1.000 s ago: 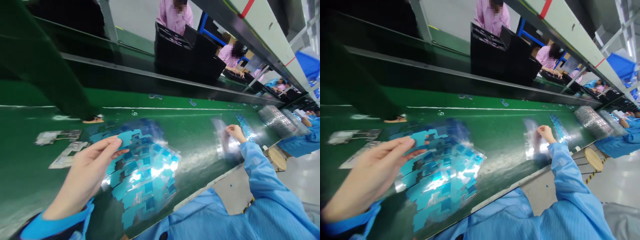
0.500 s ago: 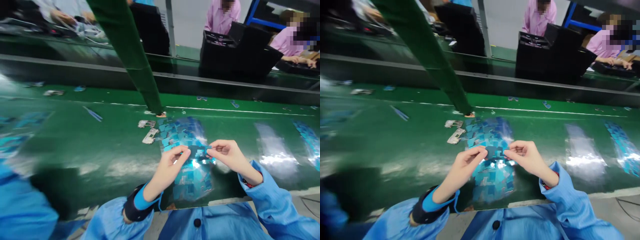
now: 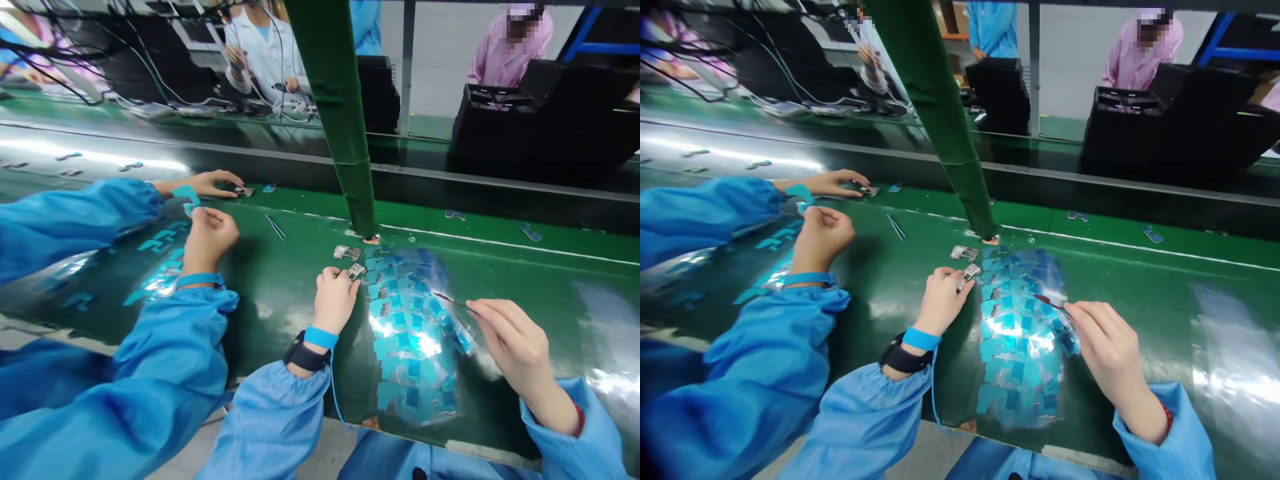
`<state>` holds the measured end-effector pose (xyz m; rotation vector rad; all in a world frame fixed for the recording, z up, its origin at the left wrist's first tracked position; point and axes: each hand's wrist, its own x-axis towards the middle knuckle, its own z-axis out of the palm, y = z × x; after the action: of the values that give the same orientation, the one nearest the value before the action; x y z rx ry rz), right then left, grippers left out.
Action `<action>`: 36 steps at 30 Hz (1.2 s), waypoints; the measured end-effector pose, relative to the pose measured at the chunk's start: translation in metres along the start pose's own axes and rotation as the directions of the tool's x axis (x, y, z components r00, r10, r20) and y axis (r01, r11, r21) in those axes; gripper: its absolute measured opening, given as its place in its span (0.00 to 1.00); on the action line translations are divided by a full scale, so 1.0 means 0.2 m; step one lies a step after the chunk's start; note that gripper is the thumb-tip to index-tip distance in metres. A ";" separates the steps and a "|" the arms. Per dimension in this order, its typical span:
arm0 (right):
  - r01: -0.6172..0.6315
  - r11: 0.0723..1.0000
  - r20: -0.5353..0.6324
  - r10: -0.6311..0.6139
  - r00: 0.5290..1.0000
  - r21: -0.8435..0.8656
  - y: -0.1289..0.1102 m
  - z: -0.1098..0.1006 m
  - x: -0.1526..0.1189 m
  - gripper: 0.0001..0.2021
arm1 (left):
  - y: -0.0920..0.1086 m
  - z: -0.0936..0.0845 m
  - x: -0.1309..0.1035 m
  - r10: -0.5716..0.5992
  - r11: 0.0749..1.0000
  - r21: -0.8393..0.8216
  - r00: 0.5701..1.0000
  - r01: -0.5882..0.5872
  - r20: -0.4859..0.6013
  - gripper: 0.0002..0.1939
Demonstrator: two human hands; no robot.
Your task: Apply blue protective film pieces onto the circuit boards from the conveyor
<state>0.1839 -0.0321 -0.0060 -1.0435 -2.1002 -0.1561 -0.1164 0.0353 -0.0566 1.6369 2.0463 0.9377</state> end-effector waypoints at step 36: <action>-0.780 0.163 0.443 0.745 0.499 0.604 -0.04 0.08 0.09 0.06 | 0.42 0.01 -0.24 0.106 0.415 -0.628 0.650 0.658 0.752 0.15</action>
<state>0.1624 -0.0187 -0.0021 -1.3892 -1.1177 1.2055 -0.0412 0.0002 -0.0067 0.7328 0.9032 0.7992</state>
